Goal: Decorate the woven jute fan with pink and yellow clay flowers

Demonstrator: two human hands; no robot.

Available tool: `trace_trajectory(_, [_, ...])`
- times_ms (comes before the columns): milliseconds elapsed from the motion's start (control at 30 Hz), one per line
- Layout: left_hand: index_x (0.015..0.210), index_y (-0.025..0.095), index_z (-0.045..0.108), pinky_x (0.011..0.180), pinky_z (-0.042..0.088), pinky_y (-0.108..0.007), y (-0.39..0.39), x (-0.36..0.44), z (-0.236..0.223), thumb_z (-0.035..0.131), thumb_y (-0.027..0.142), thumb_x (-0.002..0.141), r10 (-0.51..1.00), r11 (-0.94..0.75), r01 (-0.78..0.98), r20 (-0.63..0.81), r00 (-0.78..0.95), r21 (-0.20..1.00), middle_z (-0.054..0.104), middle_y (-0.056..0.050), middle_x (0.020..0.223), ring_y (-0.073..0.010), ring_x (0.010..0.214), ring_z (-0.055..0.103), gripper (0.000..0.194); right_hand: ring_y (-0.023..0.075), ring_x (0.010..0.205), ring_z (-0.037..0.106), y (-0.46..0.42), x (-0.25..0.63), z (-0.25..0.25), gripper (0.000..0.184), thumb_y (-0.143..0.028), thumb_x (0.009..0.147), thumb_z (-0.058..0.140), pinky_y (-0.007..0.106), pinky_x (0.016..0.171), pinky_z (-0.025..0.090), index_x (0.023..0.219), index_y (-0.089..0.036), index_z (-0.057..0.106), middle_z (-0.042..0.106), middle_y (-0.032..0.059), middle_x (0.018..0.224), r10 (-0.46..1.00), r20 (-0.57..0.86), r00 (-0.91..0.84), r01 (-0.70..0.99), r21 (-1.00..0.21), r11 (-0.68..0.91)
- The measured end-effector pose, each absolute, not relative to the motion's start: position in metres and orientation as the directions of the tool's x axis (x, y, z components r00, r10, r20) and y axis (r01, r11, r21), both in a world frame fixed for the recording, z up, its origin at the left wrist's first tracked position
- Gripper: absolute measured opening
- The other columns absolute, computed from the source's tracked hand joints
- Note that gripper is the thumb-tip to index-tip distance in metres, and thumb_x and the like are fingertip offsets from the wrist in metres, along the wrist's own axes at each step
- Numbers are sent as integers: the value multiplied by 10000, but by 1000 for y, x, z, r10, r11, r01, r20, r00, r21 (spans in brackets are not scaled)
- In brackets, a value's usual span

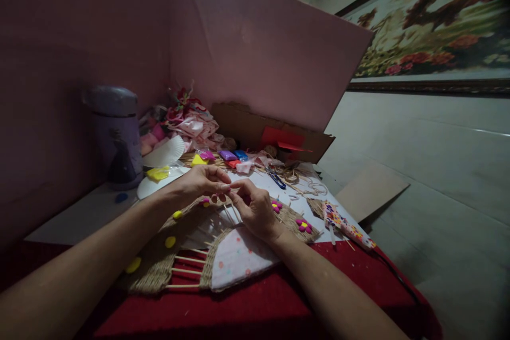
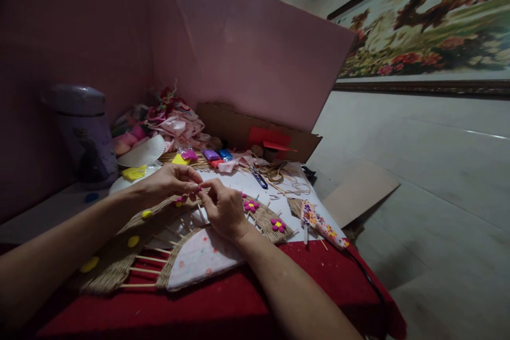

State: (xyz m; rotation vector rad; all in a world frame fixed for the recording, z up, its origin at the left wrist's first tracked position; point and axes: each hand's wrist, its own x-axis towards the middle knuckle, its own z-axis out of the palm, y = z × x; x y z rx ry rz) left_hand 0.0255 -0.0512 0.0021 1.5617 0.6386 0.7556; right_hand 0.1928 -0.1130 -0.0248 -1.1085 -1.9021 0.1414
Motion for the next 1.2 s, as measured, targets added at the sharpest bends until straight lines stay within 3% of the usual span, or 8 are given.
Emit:
trace_trajectory(200, [766, 127, 644, 486, 431, -235, -44, 19, 4, 669, 395, 679, 781, -189, 67, 108, 615, 980, 674, -71, 656, -139, 533, 592, 283, 108, 539, 523, -114, 193, -24, 157, -297, 859, 485, 216, 551, 389, 919, -192, 585, 599, -8, 641, 747, 636, -195, 649, -487, 584])
trace_trajectory(267, [729, 127, 650, 466, 419, -229, -33, 10, 4, 647, 424, 684, 839, -252, 149, 139, 526, 956, 678, -79, 675, -141, 538, 586, 300, 108, 542, 521, -113, 193, -24, 158, -306, 850, 502, 215, 549, 385, 900, -190, 596, 599, -9, 635, 746, 641, -182, 664, -479, 574])
trace_trajectory(400, [583, 120, 653, 391, 316, -201, -10, -9, 0, 724, 332, 581, 932, -326, 406, 218, 289, 854, 603, -28, 490, -99, 412, 489, 223, 116, 576, 547, -109, 193, -23, 122, -296, 822, 550, 218, 568, 381, 826, -199, 624, 628, -6, 650, 767, 614, -186, 704, -461, 540])
trace_trajectory(600, [603, 138, 607, 394, 345, -204, -9, -11, -6, 653, 226, 624, 947, -181, 559, -10, 321, 809, 563, 16, 434, -116, 391, 507, 101, 126, 683, 584, -101, 188, -19, 62, -261, 782, 606, 217, 607, 365, 809, -229, 652, 673, -5, 758, 797, 531, -289, 797, -327, 507])
trace_trajectory(767, [639, 139, 583, 408, 384, -216, -13, -8, -7, 585, 213, 682, 941, -113, 576, -99, 323, 810, 571, 11, 462, -120, 400, 519, 85, 112, 664, 554, -91, 180, -17, 48, -206, 751, 630, 206, 586, 344, 782, -230, 658, 649, -14, 747, 807, 463, -366, 814, -260, 519])
trace_trajectory(1200, [626, 138, 584, 406, 372, -205, -14, -6, -10, 607, 220, 671, 925, -134, 556, -98, 368, 820, 555, 24, 457, -94, 383, 475, 96, 114, 684, 542, -85, 175, -27, 93, -129, 736, 628, 211, 604, 372, 775, -207, 661, 614, 3, 759, 778, 463, -424, 730, -334, 597])
